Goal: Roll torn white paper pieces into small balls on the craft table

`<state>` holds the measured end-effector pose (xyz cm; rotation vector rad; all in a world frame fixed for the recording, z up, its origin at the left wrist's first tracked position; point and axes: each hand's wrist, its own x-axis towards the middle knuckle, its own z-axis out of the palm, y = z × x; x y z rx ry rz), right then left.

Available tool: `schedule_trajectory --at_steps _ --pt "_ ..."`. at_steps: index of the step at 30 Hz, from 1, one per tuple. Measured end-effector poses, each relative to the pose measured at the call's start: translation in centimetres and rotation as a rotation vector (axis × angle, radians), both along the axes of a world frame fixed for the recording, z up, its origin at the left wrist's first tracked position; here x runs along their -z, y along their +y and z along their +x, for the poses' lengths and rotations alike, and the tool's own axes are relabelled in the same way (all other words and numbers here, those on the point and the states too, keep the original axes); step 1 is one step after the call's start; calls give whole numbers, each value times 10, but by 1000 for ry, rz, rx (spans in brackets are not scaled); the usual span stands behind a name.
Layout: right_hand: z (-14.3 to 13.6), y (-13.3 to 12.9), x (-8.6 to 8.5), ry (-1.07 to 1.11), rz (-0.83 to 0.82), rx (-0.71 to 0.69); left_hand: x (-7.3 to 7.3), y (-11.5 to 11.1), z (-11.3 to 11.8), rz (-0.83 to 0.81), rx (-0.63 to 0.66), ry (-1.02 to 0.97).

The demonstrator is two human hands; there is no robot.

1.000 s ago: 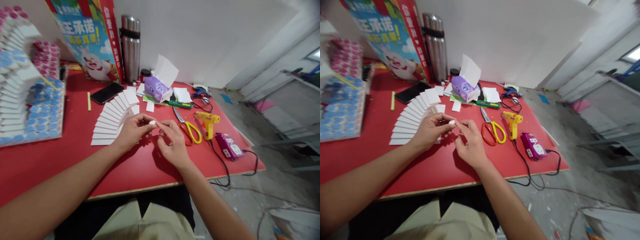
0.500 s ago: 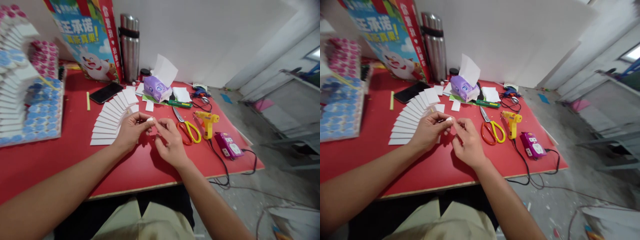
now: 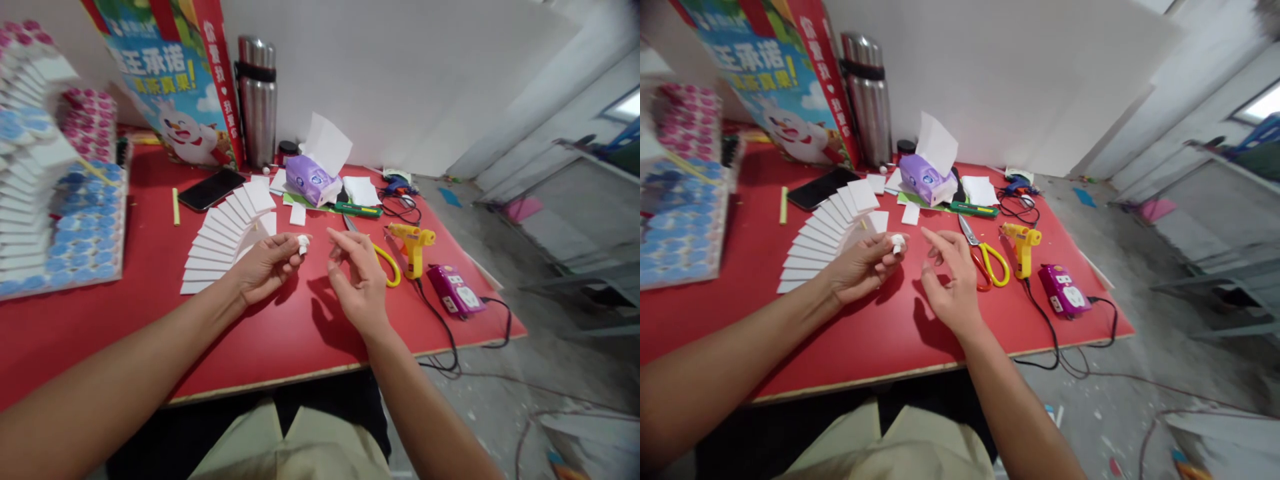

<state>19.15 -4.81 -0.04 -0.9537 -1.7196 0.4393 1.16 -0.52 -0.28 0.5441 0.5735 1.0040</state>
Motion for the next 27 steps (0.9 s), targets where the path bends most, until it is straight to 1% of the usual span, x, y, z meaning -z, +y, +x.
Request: schedule_trajectory --at_steps 2,4,7,15,22,27 --pt "0 1 -2 50 -63 -71 1 -1 1 1 19 -24" --pt "0 1 -2 69 -86 -131 3 -2 2 2 28 -42" --pt "-2 1 0 50 -85 -163 4 -2 2 -6 45 -41" --pt "-4 1 4 -90 26 -139 2 -3 3 -11 -7 18" --pt "-2 2 4 -99 76 -116 3 -5 2 68 -1 128" --pt "0 3 4 -120 95 -87 7 -3 0 142 18 203"
